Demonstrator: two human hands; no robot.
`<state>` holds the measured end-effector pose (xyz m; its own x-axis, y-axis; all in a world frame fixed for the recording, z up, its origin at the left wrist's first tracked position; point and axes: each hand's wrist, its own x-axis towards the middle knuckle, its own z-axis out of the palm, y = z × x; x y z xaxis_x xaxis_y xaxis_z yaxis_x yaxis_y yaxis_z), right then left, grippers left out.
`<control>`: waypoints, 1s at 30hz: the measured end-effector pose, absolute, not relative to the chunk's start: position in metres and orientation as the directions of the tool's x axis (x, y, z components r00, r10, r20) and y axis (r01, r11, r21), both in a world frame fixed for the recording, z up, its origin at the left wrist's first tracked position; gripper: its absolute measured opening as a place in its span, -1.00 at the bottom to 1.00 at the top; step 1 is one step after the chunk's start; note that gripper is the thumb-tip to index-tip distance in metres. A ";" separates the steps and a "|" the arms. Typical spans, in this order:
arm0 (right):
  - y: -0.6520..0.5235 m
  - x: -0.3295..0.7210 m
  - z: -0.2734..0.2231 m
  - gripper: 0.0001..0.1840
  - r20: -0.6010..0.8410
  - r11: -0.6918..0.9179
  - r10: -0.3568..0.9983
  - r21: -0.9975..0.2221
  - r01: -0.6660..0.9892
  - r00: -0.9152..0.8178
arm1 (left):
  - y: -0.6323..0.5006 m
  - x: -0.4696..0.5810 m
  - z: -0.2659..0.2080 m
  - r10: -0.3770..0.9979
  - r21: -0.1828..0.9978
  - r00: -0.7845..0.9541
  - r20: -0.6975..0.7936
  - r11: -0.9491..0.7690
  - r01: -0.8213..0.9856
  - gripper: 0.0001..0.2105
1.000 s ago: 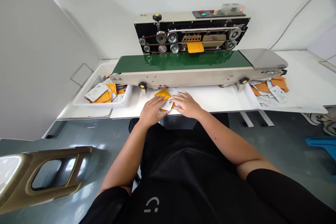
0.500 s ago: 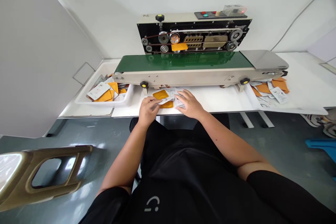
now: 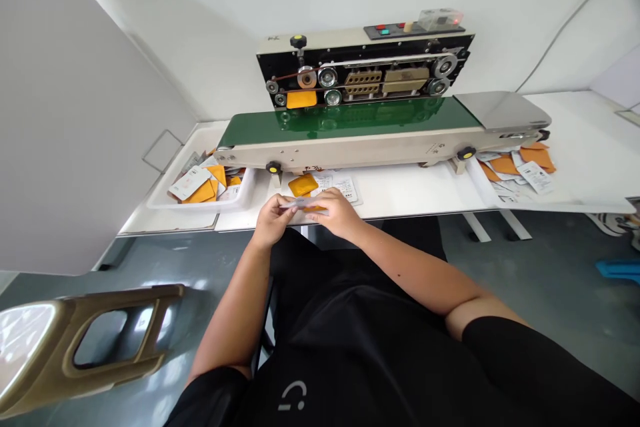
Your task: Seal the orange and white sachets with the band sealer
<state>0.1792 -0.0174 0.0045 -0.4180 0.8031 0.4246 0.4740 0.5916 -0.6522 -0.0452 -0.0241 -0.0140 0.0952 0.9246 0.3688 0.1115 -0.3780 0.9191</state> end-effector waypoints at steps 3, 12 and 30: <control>-0.018 0.171 0.013 -0.82 0.374 0.538 0.825 -0.749 0.386 -0.424 | -0.027 -0.050 -0.006 0.907 0.883 0.229 0.352 -0.403 0.241 -0.55; -0.013 0.216 0.020 -0.77 0.415 0.490 0.861 -0.832 0.260 -0.295 | -0.022 -0.049 0.003 0.809 0.704 0.452 0.374 -0.566 0.430 -0.68; 0.173 0.464 0.151 -0.87 -0.025 0.030 0.771 -0.997 -0.075 0.637 | -0.024 -0.048 0.012 0.777 0.627 0.429 0.461 -0.627 0.462 -0.76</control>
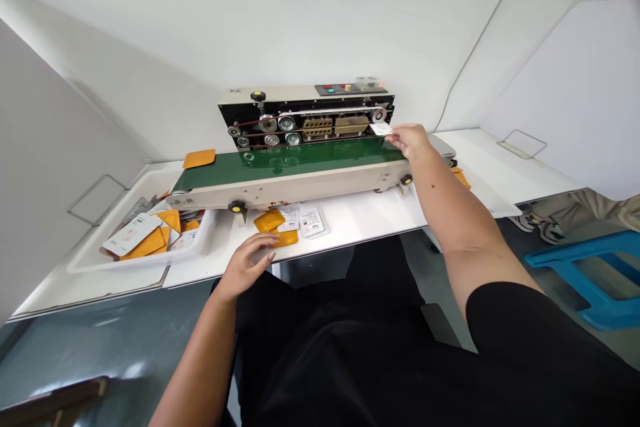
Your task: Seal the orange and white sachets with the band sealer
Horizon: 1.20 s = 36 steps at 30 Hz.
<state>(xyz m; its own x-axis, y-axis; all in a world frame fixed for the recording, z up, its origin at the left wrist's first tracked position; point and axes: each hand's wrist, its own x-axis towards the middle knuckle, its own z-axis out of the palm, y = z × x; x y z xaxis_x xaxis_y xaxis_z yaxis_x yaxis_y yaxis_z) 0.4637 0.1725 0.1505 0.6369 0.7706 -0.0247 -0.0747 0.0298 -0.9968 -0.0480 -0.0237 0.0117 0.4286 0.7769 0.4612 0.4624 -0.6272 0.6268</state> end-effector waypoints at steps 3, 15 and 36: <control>0.163 0.448 0.147 -0.90 0.110 0.069 0.778 -0.994 0.090 0.619 | -0.021 -0.049 0.009 0.754 0.539 0.424 0.501 -0.656 0.529 -0.75; -0.007 0.224 0.016 -0.44 0.388 0.819 0.573 -0.267 0.507 -0.722 | 0.002 -0.021 -0.024 0.869 0.305 0.321 0.377 -0.444 0.843 -0.30; -0.010 0.220 -0.011 -0.30 0.341 0.686 0.725 -0.289 0.667 -0.598 | -0.019 -0.023 -0.020 0.803 0.473 0.067 0.592 -0.413 0.778 -0.70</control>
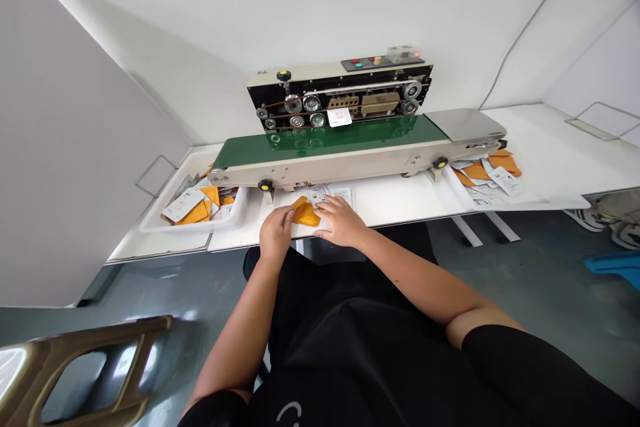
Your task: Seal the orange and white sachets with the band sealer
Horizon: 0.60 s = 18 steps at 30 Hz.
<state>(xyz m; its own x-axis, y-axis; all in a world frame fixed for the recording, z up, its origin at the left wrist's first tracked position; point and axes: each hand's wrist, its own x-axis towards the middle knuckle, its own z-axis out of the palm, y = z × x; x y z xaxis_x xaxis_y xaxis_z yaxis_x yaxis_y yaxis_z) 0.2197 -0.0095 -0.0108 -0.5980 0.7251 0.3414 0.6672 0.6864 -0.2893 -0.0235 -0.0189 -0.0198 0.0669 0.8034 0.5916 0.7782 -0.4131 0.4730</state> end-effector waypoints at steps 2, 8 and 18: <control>-0.010 0.221 -0.013 -0.27 0.355 0.686 0.725 -0.285 0.670 -0.591 | -0.020 -0.026 -0.021 0.773 0.537 -0.078 0.630 -0.362 0.762 -0.69; -0.012 0.222 -0.016 -0.34 0.488 0.690 0.713 -0.361 0.627 -0.503 | -0.020 -0.033 -0.031 0.784 0.741 -0.295 0.546 -0.288 0.607 -0.70; -0.001 0.223 -0.013 -0.49 0.506 0.584 0.810 -0.651 0.485 -0.296 | -0.027 -0.043 -0.018 0.760 0.575 0.143 0.634 -0.586 0.571 -0.79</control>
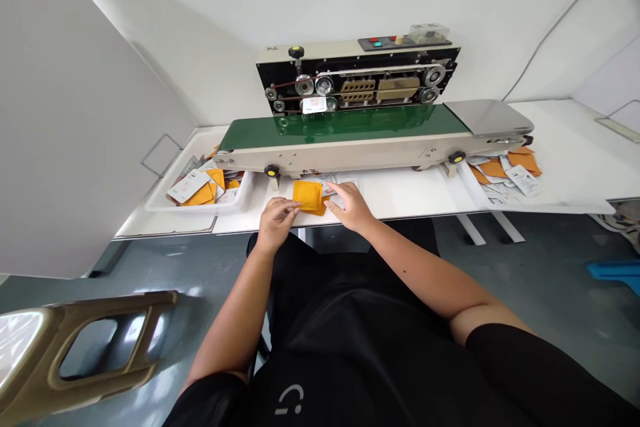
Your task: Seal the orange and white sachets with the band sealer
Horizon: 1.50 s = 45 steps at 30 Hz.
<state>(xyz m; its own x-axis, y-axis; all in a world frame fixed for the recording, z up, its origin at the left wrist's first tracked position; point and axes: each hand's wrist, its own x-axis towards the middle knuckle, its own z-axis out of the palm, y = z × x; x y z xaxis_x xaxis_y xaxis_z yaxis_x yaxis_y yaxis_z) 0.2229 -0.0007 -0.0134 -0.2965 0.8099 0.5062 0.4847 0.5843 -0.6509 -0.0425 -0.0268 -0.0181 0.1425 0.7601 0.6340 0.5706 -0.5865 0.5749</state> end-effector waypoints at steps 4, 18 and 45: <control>-0.006 0.213 -0.006 -0.66 0.433 0.526 0.850 -0.694 0.492 -0.298 | -0.025 -0.044 -0.016 0.731 0.536 0.271 0.627 -0.656 0.532 -0.85; 0.109 0.433 0.136 -0.79 0.292 0.269 0.667 -0.952 0.145 0.686 | -0.026 -0.040 -0.004 0.805 0.538 0.329 0.493 -0.580 0.612 -0.58; -0.031 0.226 0.010 -0.56 0.419 0.590 0.794 -0.704 0.396 -0.440 | -0.031 -0.034 -0.017 0.942 0.775 0.032 0.333 -0.293 0.560 -0.76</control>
<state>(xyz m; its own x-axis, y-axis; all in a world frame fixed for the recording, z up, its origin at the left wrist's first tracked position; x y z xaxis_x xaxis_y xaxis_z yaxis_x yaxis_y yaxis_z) 0.2265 -0.0307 0.0100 -0.4398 0.7944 0.4190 0.3958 0.5902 -0.7036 -0.0343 -0.0312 -0.0166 0.0318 0.9422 0.3335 0.5600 -0.2932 0.7749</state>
